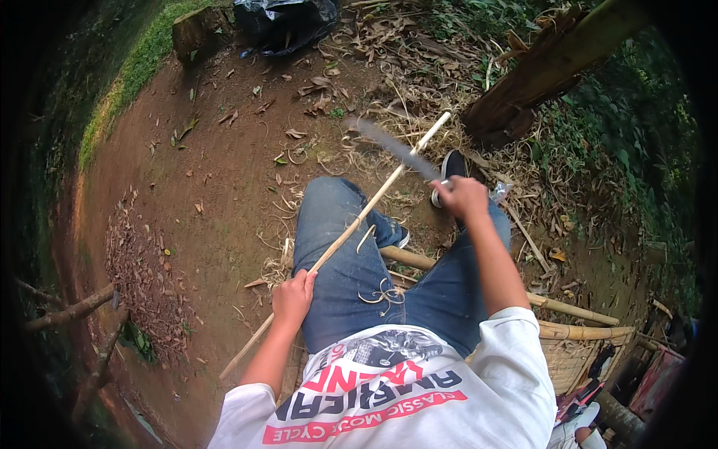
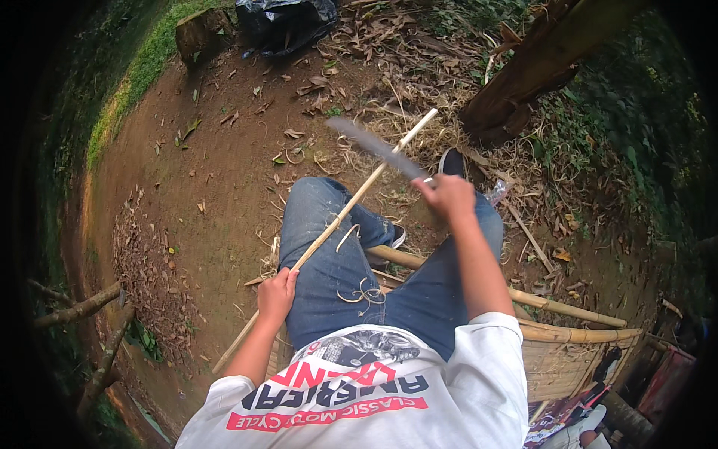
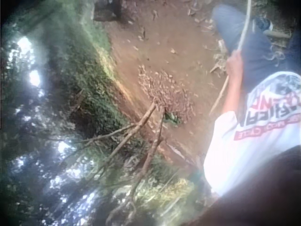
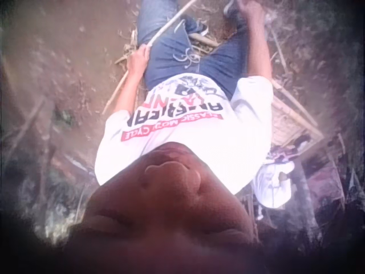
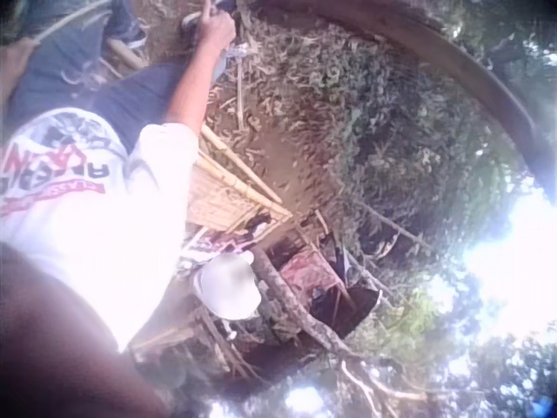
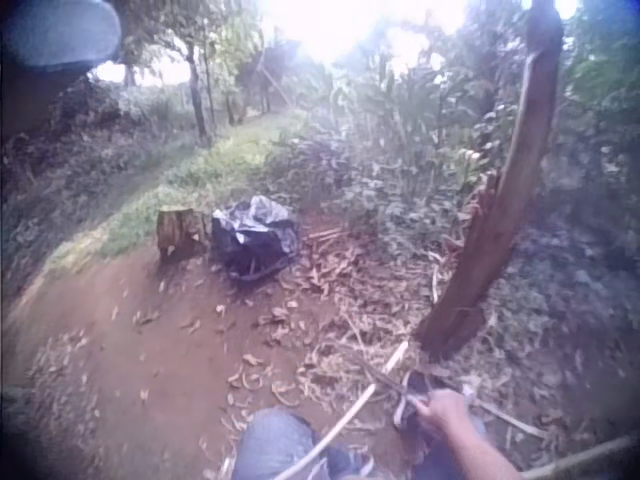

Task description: The person is using a machete to shave and peel the outer layer of a long bamboo stick while sitting on a bamboo structure.

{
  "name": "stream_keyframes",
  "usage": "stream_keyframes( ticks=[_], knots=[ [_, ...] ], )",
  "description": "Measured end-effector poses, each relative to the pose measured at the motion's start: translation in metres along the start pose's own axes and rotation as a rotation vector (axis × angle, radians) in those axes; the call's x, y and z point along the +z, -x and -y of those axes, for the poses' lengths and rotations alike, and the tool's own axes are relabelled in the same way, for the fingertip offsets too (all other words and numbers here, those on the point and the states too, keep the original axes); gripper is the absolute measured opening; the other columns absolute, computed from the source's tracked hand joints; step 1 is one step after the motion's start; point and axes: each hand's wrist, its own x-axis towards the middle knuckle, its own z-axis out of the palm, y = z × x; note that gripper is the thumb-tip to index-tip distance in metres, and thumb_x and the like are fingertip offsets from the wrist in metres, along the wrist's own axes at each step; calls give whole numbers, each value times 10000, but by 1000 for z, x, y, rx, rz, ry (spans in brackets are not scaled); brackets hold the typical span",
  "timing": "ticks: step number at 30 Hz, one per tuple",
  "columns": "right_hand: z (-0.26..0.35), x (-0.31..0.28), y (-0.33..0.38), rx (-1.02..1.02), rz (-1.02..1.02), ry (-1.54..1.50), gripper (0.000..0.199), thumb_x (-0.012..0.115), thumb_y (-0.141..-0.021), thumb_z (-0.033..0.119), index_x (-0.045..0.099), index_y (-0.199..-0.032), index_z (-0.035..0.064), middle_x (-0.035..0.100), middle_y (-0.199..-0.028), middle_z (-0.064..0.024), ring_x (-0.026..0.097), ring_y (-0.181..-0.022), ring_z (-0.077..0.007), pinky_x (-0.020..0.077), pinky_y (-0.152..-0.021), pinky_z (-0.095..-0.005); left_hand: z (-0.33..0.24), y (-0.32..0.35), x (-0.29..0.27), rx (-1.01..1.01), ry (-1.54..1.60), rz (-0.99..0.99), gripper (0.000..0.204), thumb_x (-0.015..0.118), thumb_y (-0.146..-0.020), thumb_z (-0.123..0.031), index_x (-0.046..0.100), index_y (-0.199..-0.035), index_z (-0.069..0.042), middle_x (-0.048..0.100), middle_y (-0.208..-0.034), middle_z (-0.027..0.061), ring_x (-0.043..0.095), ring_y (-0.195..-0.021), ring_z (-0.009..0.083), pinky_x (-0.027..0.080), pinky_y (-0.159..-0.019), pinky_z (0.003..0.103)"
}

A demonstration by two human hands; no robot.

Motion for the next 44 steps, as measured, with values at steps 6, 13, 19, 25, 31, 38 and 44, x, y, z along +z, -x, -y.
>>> stream_keyframes(
  ticks=[6,13,19,25,31,38,44],
  knots=[
    [-23,-35,5,124,-14,42,724,470,-862,687,679,-712,10,651,-689,-224,661,-683,-387,526,-631,-474,-12,-11,5,78,4,-27,373,528,-967,-357,561,-731,-70,555,-550,188,575,-528,405,427,-476,496],
    [80,-4,33,-272,166,-57,715,456,-834,731,678,-717,60,653,-636,-159,663,-610,-339,521,-573,-448,-4,-5,8,60,-5,-49,366,540,-962,-348,555,-727,-68,556,-567,202,585,-546,410,434,-482,490],
    [-11,-18,-2,-162,27,105,741,466,-816,743,679,-696,43,650,-627,-171,657,-601,-346,516,-559,-444,4,-1,2,81,-31,-65,365,560,-949,-347,553,-709,-72,563,-561,183,588,-539,397,438,-479,482],
    [-48,-59,-5,130,-68,136,700,489,-859,665,689,-719,9,649,-671,-208,655,-658,-385,520,-622,-482,-7,-16,4,152,-2,-69,377,558,-947,-365,558,-703,-78,566,-554,176,591,-534,395,446,-477,486],
    [30,-30,16,-120,-7,14,705,457,-872,685,665,-695,34,646,-636,-179,661,-599,-337,527,-560,-435,-5,-11,9,161,-14,-126,359,570,-944,-337,547,-694,-82,545,-528,176,578,-510,395,430,-466,486],
    [34,-70,19,-367,129,143,717,489,-818,732,646,-654,52,644,-611,-162,660,-566,-315,519,-529,-432,13,-5,14,195,-10,-179,356,579,-933,-366,536,-694,-106,564,-524,146,584,-487,369,448,-447,465],
    [-86,-101,-9,188,-24,283,734,488,-799,758,719,-725,65,683,-687,-159,681,-631,-348,546,-582,-432,4,-21,12,252,0,-128,355,606,-925,-334,542,-686,-80,548,-523,158,594,-514,372,447,-465,458]
  ],
)
